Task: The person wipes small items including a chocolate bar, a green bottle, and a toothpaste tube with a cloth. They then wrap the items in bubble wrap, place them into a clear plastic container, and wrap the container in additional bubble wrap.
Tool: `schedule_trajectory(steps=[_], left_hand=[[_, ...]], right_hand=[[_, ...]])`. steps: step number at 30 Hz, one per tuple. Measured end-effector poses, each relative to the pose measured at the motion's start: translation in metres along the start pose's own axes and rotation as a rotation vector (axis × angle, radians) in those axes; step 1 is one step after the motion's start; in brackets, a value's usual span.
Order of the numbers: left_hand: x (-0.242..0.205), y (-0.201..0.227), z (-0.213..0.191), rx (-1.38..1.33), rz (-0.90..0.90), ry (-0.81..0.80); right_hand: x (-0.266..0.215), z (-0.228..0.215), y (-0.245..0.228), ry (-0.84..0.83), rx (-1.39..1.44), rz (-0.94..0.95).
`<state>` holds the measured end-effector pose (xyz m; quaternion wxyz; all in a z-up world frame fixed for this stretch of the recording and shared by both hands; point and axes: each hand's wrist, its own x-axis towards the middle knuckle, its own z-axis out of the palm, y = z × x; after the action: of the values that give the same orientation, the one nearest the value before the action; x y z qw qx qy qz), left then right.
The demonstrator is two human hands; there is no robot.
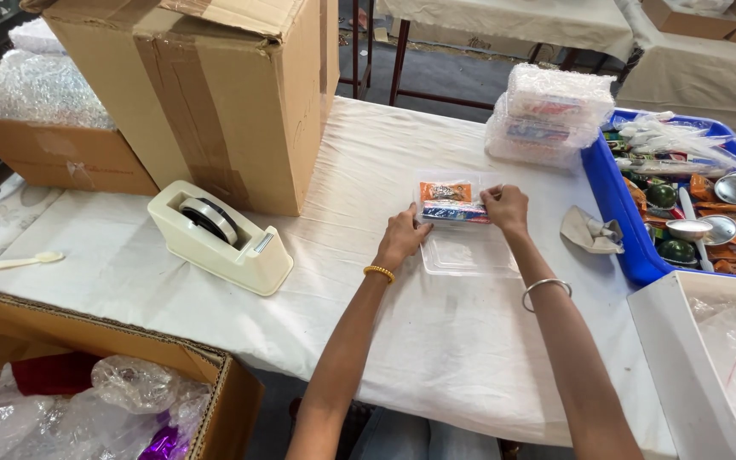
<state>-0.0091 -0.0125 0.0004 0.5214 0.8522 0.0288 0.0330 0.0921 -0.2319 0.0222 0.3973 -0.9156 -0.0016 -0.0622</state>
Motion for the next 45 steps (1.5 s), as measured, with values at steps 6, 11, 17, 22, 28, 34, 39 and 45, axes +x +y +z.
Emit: schedule_trajectory(steps=[6,11,17,22,28,34,39,45], left_hand=[[0.015,-0.017,-0.001,-0.089,-0.035,-0.089],[0.026,-0.039,-0.016,-0.219,-0.082,-0.193],[0.029,-0.039,-0.036,-1.262,-0.136,-0.193],[0.024,-0.034,-0.044,-1.412,0.144,-0.090],[0.027,-0.040,-0.043,-0.720,0.007,-0.086],[0.031,-0.053,-0.028,-0.700,0.169,-0.106],[0.022,-0.024,-0.019,-0.499,-0.021,0.321],[0.019,-0.022,0.005,-0.208,0.015,0.304]], right_hand=[[-0.005,-0.006,-0.016,0.303,-0.575,-0.616],[0.030,-0.017,0.023,0.032,-0.474,-0.626],[-0.024,-0.040,0.015,-0.323,-0.297,0.069],[-0.075,-0.055,-0.011,-0.529,-0.203,0.203],[-0.030,-0.023,0.038,0.020,-0.315,-0.526],[-0.045,-0.038,0.024,-0.005,-0.239,-0.711],[-0.107,-0.075,-0.036,-0.237,-0.423,-0.124],[-0.111,-0.064,-0.032,0.014,-0.437,-0.580]])
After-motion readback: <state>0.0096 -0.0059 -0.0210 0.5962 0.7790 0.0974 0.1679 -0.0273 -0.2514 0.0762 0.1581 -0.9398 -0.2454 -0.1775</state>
